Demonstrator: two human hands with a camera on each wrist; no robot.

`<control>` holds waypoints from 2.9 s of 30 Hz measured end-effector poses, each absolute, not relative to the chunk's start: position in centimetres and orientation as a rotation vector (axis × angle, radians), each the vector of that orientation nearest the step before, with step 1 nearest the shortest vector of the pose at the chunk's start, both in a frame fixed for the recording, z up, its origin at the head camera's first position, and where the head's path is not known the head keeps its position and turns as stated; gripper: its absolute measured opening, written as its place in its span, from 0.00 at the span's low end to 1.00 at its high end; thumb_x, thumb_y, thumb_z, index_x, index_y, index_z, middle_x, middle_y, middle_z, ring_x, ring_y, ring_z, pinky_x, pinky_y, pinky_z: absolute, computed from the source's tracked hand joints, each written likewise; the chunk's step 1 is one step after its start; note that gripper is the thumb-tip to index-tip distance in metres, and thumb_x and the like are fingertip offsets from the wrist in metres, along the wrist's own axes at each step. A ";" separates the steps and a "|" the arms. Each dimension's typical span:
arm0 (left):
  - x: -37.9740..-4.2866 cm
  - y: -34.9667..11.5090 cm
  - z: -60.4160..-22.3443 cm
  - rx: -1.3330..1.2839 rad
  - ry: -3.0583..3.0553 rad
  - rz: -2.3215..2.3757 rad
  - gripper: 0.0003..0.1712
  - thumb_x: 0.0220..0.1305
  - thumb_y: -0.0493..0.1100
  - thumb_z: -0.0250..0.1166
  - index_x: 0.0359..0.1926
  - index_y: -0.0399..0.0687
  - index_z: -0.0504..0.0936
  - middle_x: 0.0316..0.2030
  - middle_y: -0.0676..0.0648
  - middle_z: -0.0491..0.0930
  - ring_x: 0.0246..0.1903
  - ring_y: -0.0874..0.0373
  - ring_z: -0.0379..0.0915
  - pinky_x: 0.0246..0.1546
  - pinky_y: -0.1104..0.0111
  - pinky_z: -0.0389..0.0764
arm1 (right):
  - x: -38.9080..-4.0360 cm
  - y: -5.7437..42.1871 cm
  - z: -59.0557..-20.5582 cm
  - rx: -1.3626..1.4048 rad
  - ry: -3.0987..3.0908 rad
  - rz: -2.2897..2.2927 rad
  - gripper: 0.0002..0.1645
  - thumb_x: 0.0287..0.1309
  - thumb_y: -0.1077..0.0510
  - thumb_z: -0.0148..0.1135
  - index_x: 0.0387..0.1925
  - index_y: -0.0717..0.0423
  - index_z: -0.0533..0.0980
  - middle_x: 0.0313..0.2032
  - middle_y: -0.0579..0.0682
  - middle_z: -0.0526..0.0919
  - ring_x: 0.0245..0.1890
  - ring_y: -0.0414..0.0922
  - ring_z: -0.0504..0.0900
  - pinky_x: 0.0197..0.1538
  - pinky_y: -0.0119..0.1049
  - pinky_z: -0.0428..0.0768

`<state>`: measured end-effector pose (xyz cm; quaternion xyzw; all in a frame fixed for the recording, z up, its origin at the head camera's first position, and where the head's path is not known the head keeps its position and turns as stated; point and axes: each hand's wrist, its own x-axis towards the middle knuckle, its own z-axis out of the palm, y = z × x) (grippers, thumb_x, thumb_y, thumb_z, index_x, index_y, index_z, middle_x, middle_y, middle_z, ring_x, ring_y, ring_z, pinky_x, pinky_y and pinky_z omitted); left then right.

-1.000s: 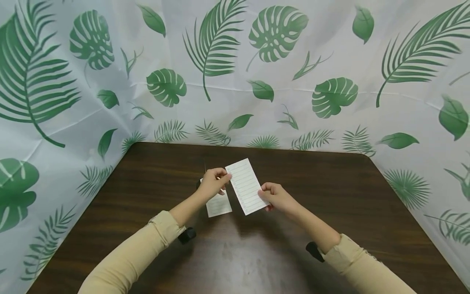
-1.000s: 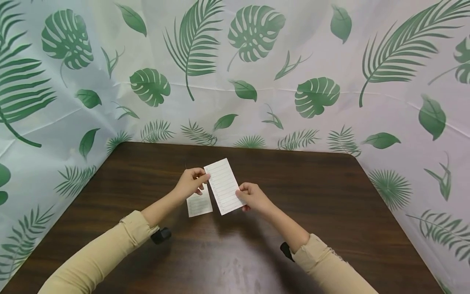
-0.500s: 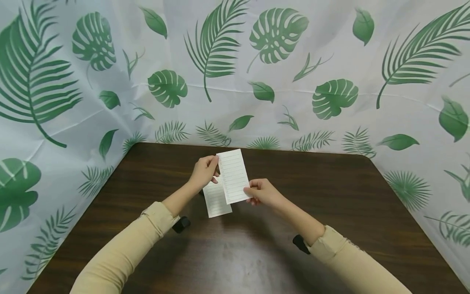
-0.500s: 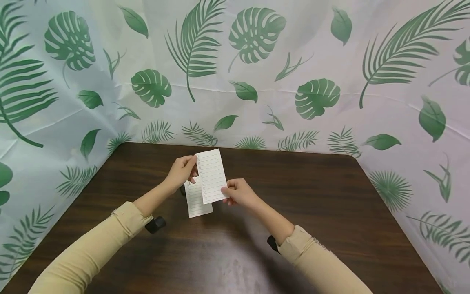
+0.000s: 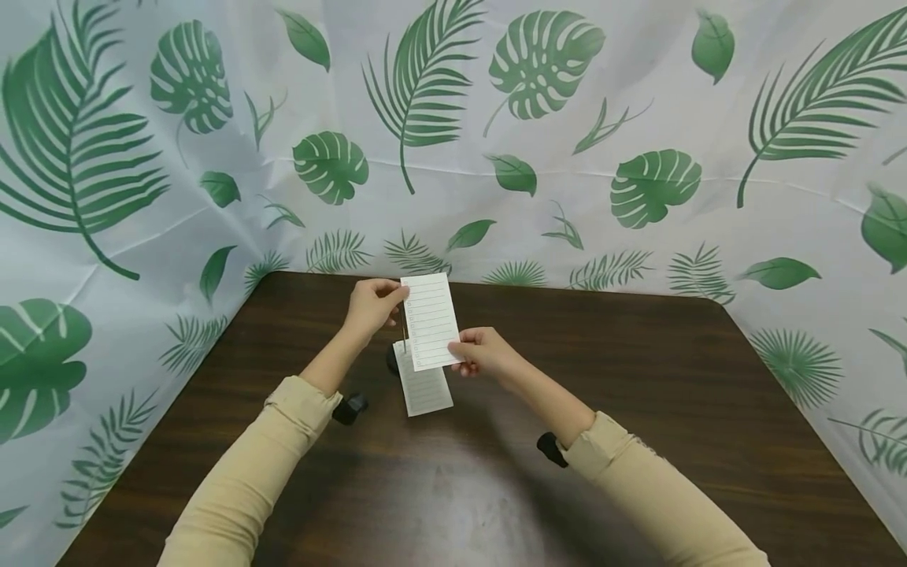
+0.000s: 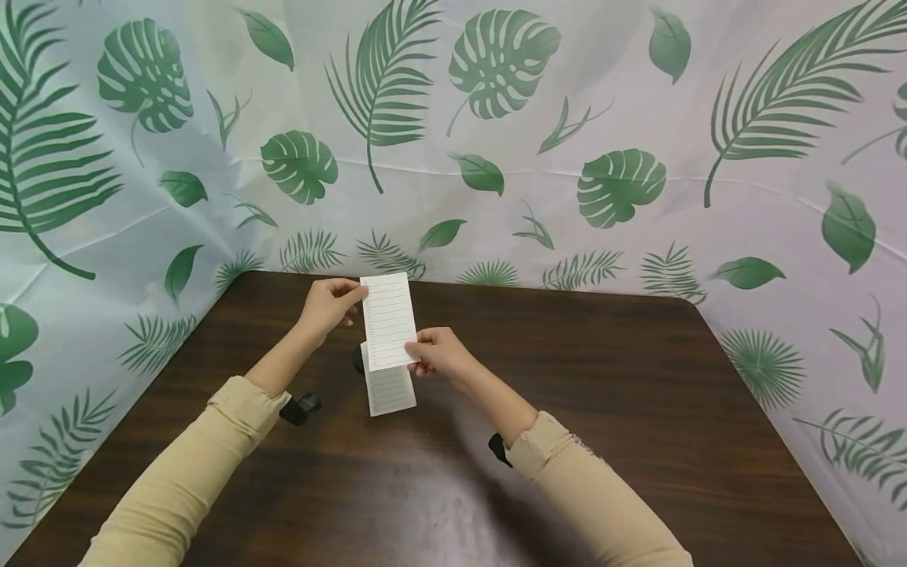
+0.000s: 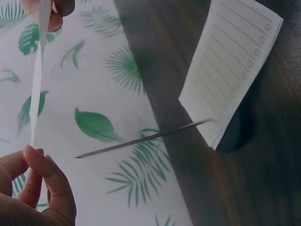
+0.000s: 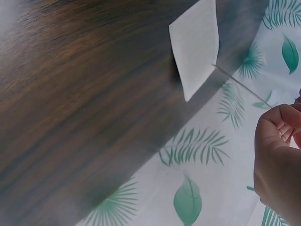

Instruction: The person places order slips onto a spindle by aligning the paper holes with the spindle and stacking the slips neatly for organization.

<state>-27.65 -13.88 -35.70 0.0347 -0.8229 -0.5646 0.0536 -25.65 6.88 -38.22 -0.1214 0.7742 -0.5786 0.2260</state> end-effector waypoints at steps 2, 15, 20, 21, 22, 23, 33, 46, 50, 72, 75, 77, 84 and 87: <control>-27.8 -14.0 -35.9 0.128 -2.488 -1.736 0.19 0.65 0.45 0.60 0.50 0.35 0.79 0.37 0.45 0.76 0.28 0.61 0.70 0.21 0.76 0.80 | -25.8 6.5 -38.3 -0.339 2.127 -1.597 0.12 0.66 0.62 0.50 0.40 0.71 0.72 0.17 0.46 0.77 0.16 0.36 0.71 0.21 0.25 0.68; -28.5 -14.4 -37.1 0.187 -2.484 -1.729 0.17 0.67 0.46 0.57 0.48 0.36 0.79 0.36 0.47 0.75 0.30 0.57 0.72 0.26 0.69 0.84 | -26.6 5.6 -39.3 -0.300 2.130 -1.635 0.09 0.65 0.64 0.51 0.34 0.69 0.73 0.15 0.46 0.76 0.14 0.36 0.70 0.20 0.25 0.67; -28.6 -14.6 -37.7 0.189 -2.518 -1.710 0.20 0.66 0.47 0.59 0.51 0.37 0.78 0.40 0.44 0.76 0.31 0.56 0.72 0.24 0.74 0.81 | -26.8 5.5 -39.4 -0.293 2.133 -1.627 0.09 0.65 0.64 0.51 0.34 0.69 0.73 0.16 0.47 0.76 0.14 0.36 0.70 0.20 0.25 0.67; -28.7 -14.6 -37.8 0.190 -2.525 -1.704 0.20 0.66 0.47 0.59 0.51 0.37 0.78 0.40 0.44 0.75 0.32 0.55 0.73 0.25 0.73 0.82 | -26.8 5.5 -39.5 -0.294 2.133 -1.627 0.09 0.65 0.64 0.51 0.35 0.69 0.73 0.15 0.47 0.76 0.14 0.36 0.70 0.19 0.25 0.67; -28.7 -14.6 -38.0 0.195 -2.530 -1.700 0.20 0.65 0.47 0.60 0.51 0.37 0.78 0.40 0.44 0.75 0.32 0.55 0.73 0.26 0.72 0.83 | -26.8 5.5 -39.5 -0.292 2.133 -1.626 0.09 0.65 0.64 0.51 0.35 0.69 0.73 0.15 0.47 0.76 0.14 0.36 0.70 0.19 0.24 0.67; -28.6 -14.6 -38.1 0.202 -2.535 -1.694 0.20 0.65 0.48 0.60 0.51 0.38 0.78 0.39 0.45 0.75 0.32 0.56 0.73 0.26 0.71 0.83 | -26.8 5.5 -39.5 -0.290 2.132 -1.626 0.09 0.65 0.64 0.51 0.35 0.69 0.73 0.15 0.46 0.76 0.14 0.36 0.70 0.19 0.24 0.67; -28.3 -14.4 -38.3 0.270 -2.496 -1.724 0.17 0.64 0.45 0.62 0.47 0.37 0.80 0.36 0.45 0.77 0.28 0.59 0.73 0.22 0.75 0.81 | -26.8 5.0 -39.4 -0.304 2.130 -1.616 0.08 0.64 0.64 0.51 0.35 0.69 0.73 0.14 0.43 0.76 0.14 0.35 0.71 0.20 0.25 0.67; -28.0 -14.5 -38.7 0.238 -2.458 -1.737 0.16 0.64 0.43 0.61 0.46 0.34 0.80 0.34 0.46 0.77 0.22 0.66 0.72 0.27 0.67 0.85 | -26.6 4.9 -40.2 -0.293 2.133 -1.603 0.08 0.65 0.64 0.51 0.34 0.68 0.73 0.13 0.43 0.75 0.14 0.34 0.71 0.20 0.24 0.68; -28.1 -14.2 -39.0 0.229 -2.458 -1.690 0.15 0.64 0.42 0.61 0.45 0.34 0.81 0.33 0.45 0.78 0.21 0.66 0.72 0.32 0.59 0.87 | -26.5 4.9 -40.5 -0.294 2.141 -1.604 0.09 0.65 0.64 0.52 0.34 0.69 0.73 0.13 0.44 0.74 0.13 0.35 0.71 0.19 0.24 0.69; -28.4 -14.1 -38.7 0.266 -2.407 -1.742 0.13 0.63 0.41 0.60 0.42 0.33 0.82 0.24 0.51 0.73 0.21 0.59 0.74 0.23 0.67 0.84 | -26.3 4.4 -40.9 -0.235 2.200 -1.550 0.11 0.64 0.64 0.53 0.26 0.65 0.73 0.10 0.45 0.70 0.12 0.36 0.70 0.17 0.23 0.69; -28.3 -14.3 -38.9 0.239 -2.407 -1.728 0.14 0.64 0.41 0.60 0.42 0.33 0.81 0.25 0.49 0.74 0.21 0.60 0.73 0.23 0.68 0.84 | -26.3 4.5 -40.9 -0.234 2.203 -1.558 0.10 0.63 0.64 0.53 0.27 0.65 0.73 0.10 0.45 0.70 0.12 0.37 0.70 0.16 0.23 0.68; -28.2 -14.3 -39.1 0.211 -2.415 -1.708 0.14 0.64 0.42 0.60 0.42 0.33 0.81 0.26 0.47 0.75 0.23 0.59 0.73 0.21 0.70 0.83 | -26.3 4.5 -40.9 -0.237 2.203 -1.558 0.10 0.63 0.64 0.52 0.28 0.66 0.73 0.10 0.45 0.70 0.12 0.36 0.70 0.16 0.23 0.68; -28.1 -14.2 -39.7 0.092 -2.455 -1.542 0.15 0.66 0.43 0.58 0.43 0.33 0.81 0.29 0.42 0.78 0.28 0.44 0.79 0.15 0.74 0.79 | -26.3 4.5 -40.8 -0.264 2.207 -1.542 0.10 0.63 0.64 0.52 0.27 0.66 0.74 0.09 0.44 0.68 0.12 0.37 0.70 0.16 0.23 0.67; -28.1 -14.1 -39.8 0.062 -2.455 -1.480 0.15 0.65 0.42 0.59 0.41 0.32 0.82 0.29 0.40 0.79 0.21 0.47 0.78 0.13 0.75 0.77 | -26.4 4.4 -40.7 -0.263 2.210 -1.541 0.10 0.63 0.64 0.52 0.29 0.66 0.74 0.09 0.44 0.67 0.12 0.36 0.71 0.17 0.24 0.67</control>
